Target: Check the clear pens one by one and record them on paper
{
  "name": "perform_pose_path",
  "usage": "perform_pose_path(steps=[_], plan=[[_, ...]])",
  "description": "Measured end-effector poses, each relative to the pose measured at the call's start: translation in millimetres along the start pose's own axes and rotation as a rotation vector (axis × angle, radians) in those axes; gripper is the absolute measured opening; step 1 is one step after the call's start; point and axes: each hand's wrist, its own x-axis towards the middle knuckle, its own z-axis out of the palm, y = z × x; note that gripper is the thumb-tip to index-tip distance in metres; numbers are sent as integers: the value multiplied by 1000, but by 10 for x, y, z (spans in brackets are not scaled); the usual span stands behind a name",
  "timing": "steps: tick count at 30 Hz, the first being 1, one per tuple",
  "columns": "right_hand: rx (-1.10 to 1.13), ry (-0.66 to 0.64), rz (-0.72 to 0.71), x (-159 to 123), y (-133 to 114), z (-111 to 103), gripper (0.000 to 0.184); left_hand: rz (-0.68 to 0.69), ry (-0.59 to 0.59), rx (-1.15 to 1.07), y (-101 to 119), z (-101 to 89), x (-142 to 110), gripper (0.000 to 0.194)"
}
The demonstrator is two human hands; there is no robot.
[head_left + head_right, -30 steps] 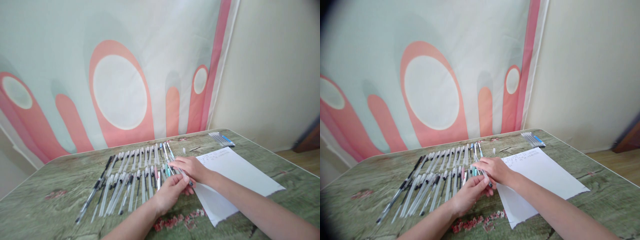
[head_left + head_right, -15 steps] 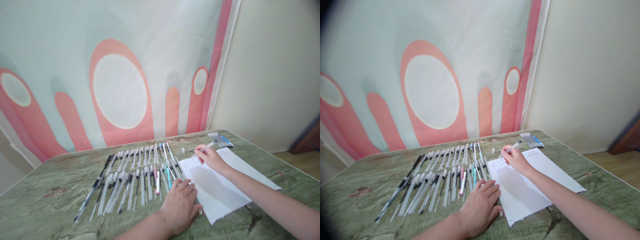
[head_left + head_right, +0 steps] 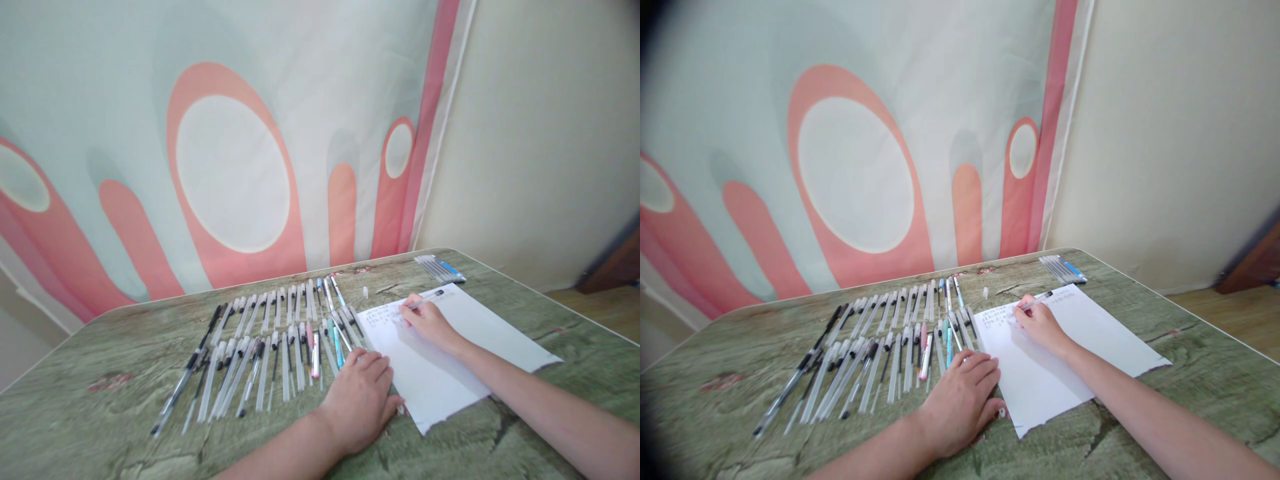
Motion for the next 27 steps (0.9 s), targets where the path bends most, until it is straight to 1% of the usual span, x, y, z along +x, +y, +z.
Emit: perform_pose_path(steps=[15,27], plan=[[-103,-13,-36,26,81,22,19,-13,14,-27,11,7,-3,38],[-85,-19,-30,9,55,14,18,-11,9,-16,10,-4,-3,38]])
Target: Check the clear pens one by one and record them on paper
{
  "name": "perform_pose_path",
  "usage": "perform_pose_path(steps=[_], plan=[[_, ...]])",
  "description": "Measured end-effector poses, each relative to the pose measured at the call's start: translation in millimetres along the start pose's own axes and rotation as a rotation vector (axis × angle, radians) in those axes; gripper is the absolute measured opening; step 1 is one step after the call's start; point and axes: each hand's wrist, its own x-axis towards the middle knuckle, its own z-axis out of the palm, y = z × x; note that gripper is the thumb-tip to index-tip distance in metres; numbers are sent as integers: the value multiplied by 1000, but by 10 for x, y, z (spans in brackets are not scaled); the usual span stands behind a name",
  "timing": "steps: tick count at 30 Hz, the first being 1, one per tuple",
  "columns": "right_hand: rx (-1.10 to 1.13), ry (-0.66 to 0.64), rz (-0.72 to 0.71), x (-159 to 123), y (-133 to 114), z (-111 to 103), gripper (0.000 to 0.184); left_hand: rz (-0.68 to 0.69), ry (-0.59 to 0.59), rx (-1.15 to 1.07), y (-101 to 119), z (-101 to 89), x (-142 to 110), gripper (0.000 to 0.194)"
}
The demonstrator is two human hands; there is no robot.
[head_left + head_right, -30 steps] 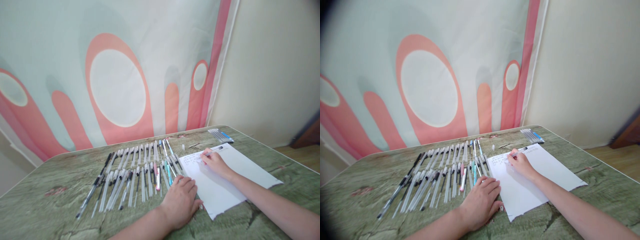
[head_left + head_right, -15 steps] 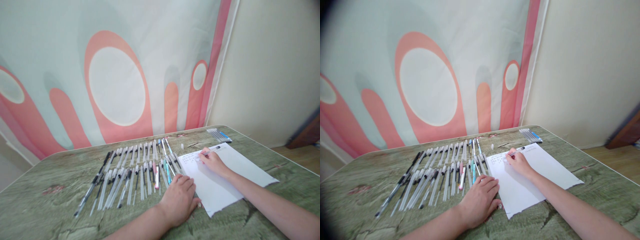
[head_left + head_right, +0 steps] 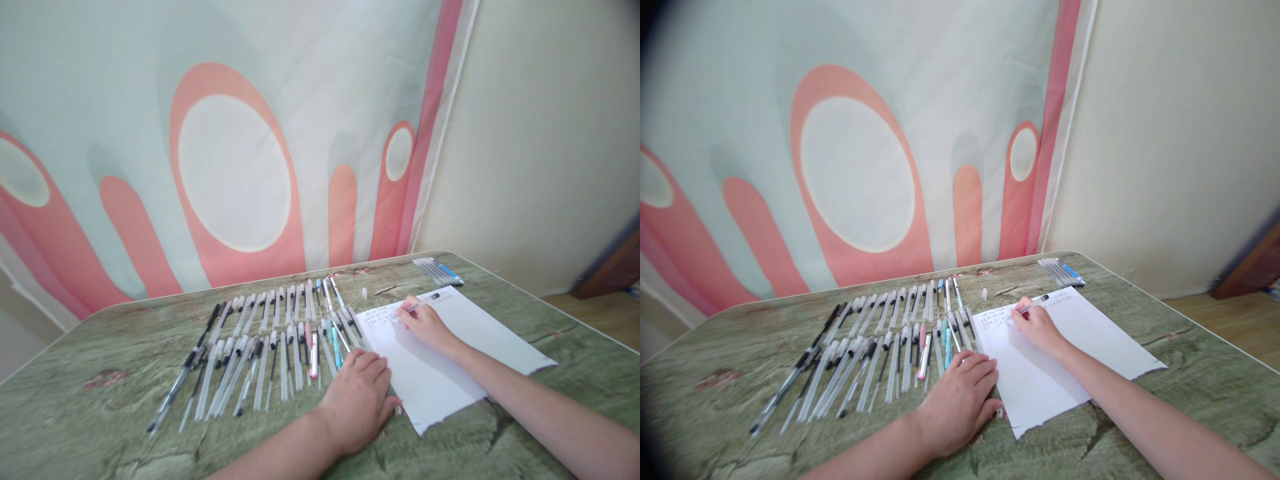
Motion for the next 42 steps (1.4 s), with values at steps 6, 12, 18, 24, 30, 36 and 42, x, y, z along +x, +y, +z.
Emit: perform_pose_path(steps=[6,12,18,24,30,36,42], plan=[[4,6,-11,2,4,4,18,0,-3,-1,-7,7,1,38],[-6,15,-13,-5,-2,-2,16,3,-4,-3,-6,6,1,38],[0,9,-15,-7,-9,0,17,1,-2,0,-3,5,-1,38],[-5,22,-16,0,1,3,16,4,5,-10,-15,37,-6,39],[-19,23,-30,-1,-5,3,17,1,-1,-14,-14,29,-1,39],[-10,8,-12,4,4,-3,16,6,1,-26,-19,27,-2,40],[-18,28,-33,3,-11,5,17,2,12,-24,-18,49,-9,40]])
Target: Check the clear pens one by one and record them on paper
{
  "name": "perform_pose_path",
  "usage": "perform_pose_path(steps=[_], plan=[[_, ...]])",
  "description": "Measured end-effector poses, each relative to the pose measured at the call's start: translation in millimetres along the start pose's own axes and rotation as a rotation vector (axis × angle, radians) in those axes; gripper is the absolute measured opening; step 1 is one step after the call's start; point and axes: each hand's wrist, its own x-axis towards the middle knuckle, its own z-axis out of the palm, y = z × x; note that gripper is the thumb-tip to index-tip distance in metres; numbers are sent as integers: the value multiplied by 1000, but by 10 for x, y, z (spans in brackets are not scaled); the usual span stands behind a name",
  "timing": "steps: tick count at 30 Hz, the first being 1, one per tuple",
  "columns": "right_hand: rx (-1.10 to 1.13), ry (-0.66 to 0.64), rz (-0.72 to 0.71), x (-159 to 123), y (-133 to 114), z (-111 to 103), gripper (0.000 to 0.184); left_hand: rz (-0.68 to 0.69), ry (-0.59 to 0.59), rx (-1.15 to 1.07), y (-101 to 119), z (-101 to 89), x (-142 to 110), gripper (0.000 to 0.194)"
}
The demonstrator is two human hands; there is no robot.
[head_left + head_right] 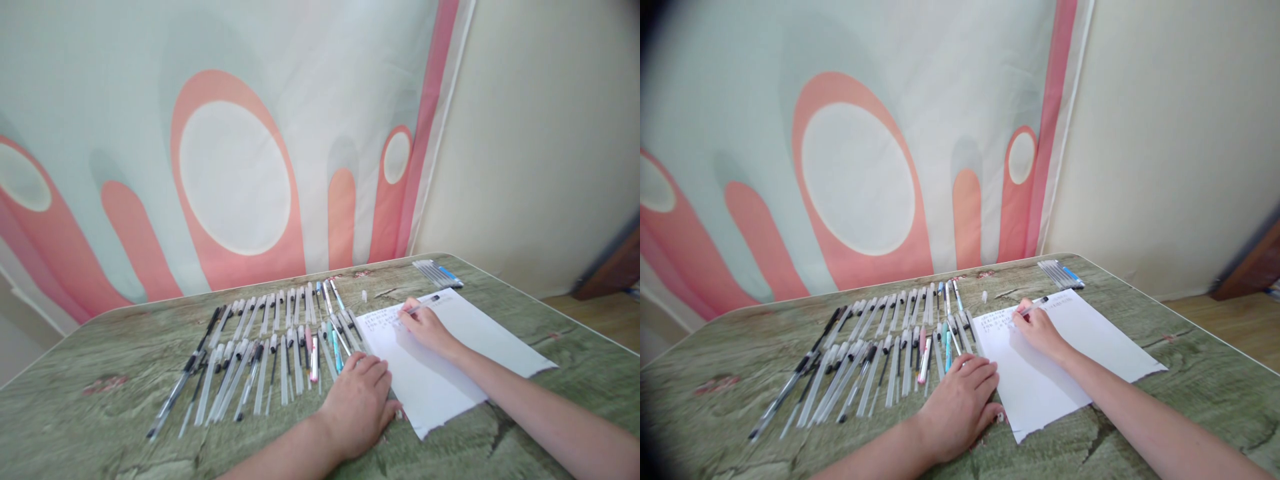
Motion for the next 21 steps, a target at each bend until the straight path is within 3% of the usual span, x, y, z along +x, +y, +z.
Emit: perform_pose_path(steps=[9,15,21], plan=[[135,72,129,12,133,24,21,3,-3,22,5,-24,-8,38],[266,33,166,39,106,45,25,-2,6,3,-11,-22,-36,40],[248,-8,160,49,82,71,28,-15,25,-38,-24,-1,-36,40]])
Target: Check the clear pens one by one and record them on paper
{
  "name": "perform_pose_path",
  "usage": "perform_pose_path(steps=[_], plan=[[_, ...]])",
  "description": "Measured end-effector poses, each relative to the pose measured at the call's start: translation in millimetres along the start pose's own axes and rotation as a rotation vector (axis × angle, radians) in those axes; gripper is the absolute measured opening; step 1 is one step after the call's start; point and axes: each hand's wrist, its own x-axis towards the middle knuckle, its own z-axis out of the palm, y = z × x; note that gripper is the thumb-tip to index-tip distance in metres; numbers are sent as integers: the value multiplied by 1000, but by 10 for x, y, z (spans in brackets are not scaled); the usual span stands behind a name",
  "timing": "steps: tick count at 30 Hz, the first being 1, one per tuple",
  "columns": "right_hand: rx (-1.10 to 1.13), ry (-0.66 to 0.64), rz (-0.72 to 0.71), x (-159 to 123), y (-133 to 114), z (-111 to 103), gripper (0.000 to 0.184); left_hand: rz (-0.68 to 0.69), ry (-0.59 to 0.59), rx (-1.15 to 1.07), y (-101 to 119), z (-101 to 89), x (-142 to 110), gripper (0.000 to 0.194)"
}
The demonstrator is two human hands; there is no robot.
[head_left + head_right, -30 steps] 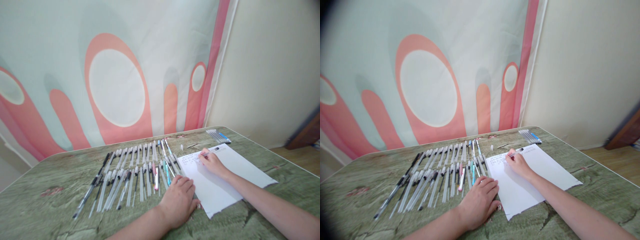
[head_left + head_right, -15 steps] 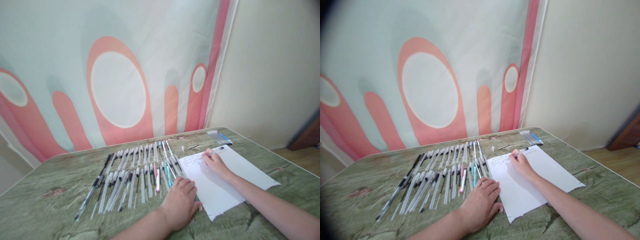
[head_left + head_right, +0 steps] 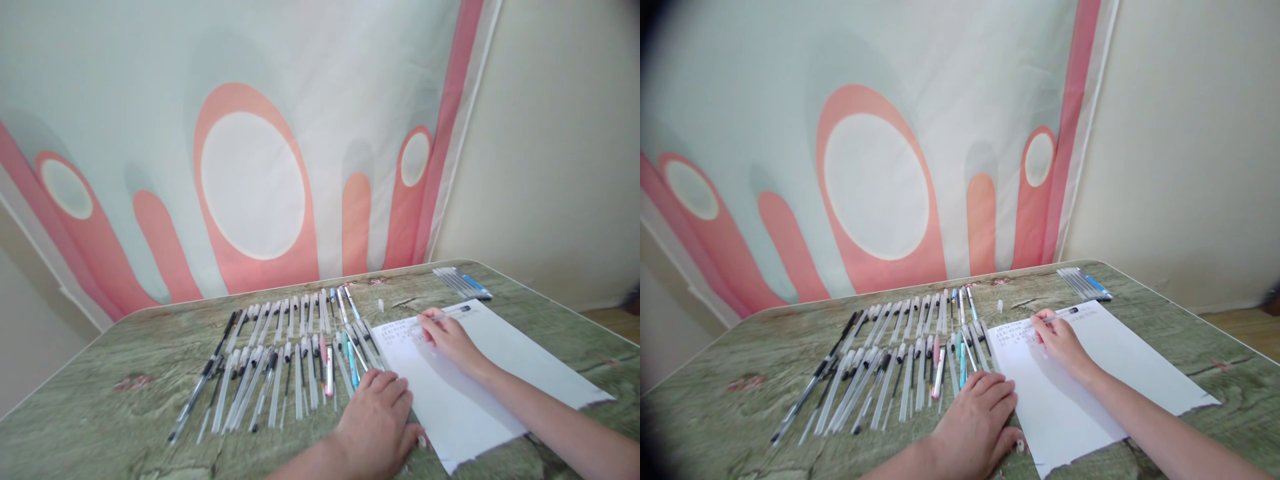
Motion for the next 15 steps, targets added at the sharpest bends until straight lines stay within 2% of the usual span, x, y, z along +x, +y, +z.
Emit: perform_pose_path(steps=[7,15], plan=[[-10,-2,6,-17,-40,-12,32,36,-9,52,-39,60,4,38],[-54,-60,-111,-58,-61,-7,33,122,-45,118,-74,0,75,29]])
